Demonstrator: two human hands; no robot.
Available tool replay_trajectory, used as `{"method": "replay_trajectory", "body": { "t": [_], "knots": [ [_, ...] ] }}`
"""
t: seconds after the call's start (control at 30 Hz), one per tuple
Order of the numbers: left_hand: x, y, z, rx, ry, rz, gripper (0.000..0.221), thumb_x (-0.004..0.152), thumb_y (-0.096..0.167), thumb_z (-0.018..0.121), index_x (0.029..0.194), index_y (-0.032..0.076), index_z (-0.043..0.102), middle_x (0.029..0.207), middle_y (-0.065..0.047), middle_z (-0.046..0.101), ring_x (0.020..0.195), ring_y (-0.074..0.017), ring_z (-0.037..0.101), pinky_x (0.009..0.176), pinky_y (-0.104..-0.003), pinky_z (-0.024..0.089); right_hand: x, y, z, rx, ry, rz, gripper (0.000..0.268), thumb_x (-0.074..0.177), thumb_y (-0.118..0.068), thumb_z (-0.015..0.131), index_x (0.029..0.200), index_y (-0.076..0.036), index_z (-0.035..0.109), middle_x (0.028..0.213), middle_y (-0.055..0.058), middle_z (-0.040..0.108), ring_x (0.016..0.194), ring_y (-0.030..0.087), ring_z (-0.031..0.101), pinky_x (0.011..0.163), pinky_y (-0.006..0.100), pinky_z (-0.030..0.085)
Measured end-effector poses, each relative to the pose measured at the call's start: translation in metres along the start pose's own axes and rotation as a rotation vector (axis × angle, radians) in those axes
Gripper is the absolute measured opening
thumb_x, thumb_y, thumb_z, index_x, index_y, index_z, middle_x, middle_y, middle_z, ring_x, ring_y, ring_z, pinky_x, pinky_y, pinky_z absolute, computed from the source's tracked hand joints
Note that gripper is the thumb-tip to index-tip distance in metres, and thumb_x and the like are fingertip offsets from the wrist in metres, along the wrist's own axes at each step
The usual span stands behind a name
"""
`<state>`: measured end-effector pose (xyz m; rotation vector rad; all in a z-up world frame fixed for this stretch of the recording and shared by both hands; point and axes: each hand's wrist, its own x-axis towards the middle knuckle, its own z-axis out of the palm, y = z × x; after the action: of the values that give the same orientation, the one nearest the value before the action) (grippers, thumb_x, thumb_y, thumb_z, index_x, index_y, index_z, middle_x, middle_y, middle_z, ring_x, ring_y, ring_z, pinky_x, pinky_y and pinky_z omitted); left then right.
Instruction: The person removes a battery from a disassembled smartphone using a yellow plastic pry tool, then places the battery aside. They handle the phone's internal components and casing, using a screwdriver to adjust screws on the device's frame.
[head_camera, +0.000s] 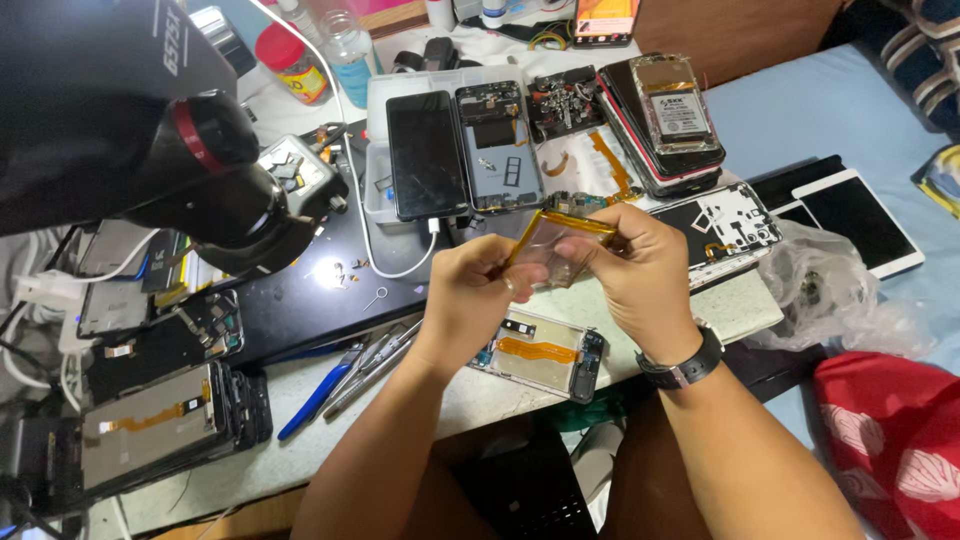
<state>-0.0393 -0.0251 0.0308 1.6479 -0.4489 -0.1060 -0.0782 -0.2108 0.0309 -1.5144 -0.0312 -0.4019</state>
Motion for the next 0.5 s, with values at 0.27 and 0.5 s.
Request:
{"method": "replay_trajectory", "body": {
  "t": [0.27, 0.5],
  "knots": [
    [-0.003, -0.014, 0.0, -0.004, 0.077, 0.139, 0.014, 0.083, 0.002, 0.084, 0.093, -0.003, 0.076, 0.075, -0.007, 0.067, 0.064, -0.0093, 0.056, 0.059, -0.025, 0.049, -0.005, 0.013, 0.007, 0.109, 0.068, -0.104, 0.011, 0.095, 0.001, 0.078, 0.102, 0.001, 0.069, 0.093, 0.001, 0.072, 0.082, 0.004, 0.062, 0.075, 0.02, 0.051],
    [0.009, -0.029, -0.01, -0.482, -0.067, 0.026, 0.025, 0.091, 0.011, 0.078, 0.11, -0.004, 0.072, 0.092, -0.008, 0.076, 0.077, -0.0106, 0.071, 0.073, -0.028, 0.063, -0.001, 0.026, 0.012, 0.4, 0.136, 0.058, 0.01, 0.09, -0.008, 0.075, 0.098, -0.003, 0.07, 0.09, 0.001, 0.075, 0.079, 0.008, 0.07, 0.076, 0.027, 0.062]
  ]
}}
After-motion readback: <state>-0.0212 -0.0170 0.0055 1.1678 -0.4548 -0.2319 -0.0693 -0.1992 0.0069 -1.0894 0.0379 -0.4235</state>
